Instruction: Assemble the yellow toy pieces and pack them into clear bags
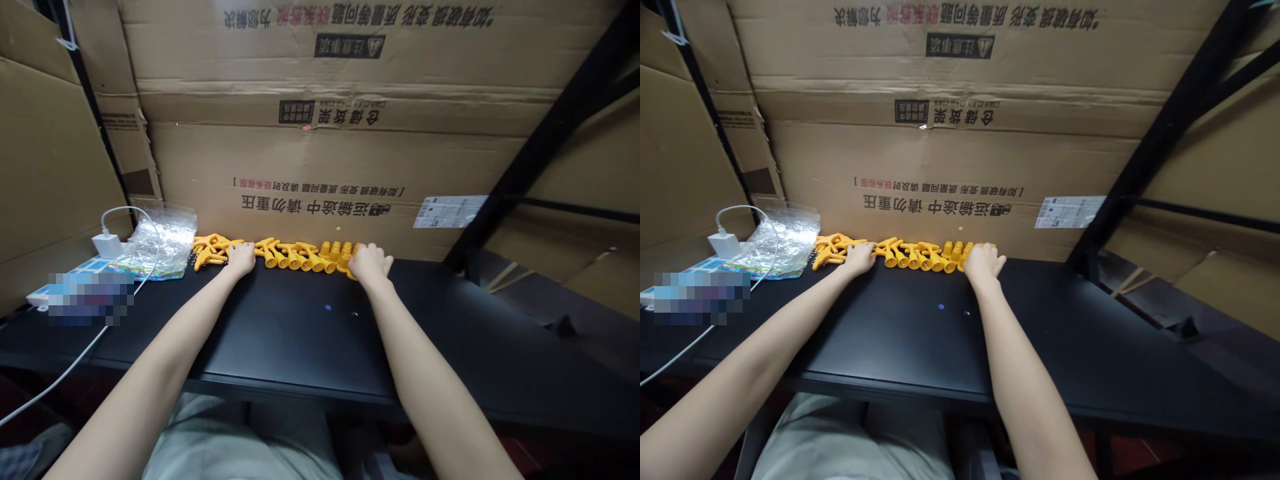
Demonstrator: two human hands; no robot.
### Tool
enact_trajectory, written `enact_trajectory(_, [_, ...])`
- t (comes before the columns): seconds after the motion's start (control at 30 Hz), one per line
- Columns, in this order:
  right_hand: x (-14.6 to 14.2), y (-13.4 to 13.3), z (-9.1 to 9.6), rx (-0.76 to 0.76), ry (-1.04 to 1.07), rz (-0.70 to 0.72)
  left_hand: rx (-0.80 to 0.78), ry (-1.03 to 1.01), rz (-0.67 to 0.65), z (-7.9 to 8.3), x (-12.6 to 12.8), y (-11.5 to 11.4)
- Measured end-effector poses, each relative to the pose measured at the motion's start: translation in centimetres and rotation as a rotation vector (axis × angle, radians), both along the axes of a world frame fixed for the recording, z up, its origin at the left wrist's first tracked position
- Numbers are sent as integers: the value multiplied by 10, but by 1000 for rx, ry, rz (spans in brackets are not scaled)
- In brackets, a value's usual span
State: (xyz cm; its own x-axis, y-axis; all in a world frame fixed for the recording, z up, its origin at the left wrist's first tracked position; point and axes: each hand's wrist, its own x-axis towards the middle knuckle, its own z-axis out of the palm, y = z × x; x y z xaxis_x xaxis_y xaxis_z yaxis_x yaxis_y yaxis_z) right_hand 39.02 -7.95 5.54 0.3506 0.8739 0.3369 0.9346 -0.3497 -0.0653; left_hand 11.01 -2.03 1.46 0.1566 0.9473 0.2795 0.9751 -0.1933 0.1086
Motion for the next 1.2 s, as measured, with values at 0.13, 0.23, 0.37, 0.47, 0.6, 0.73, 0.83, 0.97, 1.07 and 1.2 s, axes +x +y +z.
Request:
enact_trajectory(0.13, [-2, 2, -5, -32, -19, 37, 2, 35, -8, -5, 2, 10])
enact_trajectory(0.23, [0, 6, -10, -66, -6, 58, 8, 48, -12, -7, 0, 15])
enact_trajectory(0.37, [4, 12, -16, -111, -5, 80, 44, 11, 4, -1, -8, 16])
enact_trajectory(0.47, [3, 12, -16, -92, -16, 119, 42, -12, 30, 8, -16, 14])
enact_trajectory(0.6, [-8, 6, -9, -100, -40, 118, 16, -206, 56, 23, -26, 11])
enact_trajectory(0.73, [-25, -3, -2, -82, -53, 140, -13, -731, 99, 31, -28, 3])
enact_trajectory(0.83, [-41, -8, 2, -104, -42, 222, -98, -1080, 118, 32, -22, -9])
enact_trajectory(0.97, [-65, -17, 1, -91, -63, 420, -238, -1595, 49, 29, -15, -24])
enact_trajectory(1.07, [-79, -21, -3, -47, -45, 577, -256, -1744, 15, 22, -16, -31])
enact_trajectory(1.2, [-82, -17, -14, 57, 42, 649, -237, -1689, 103, 11, -20, -32])
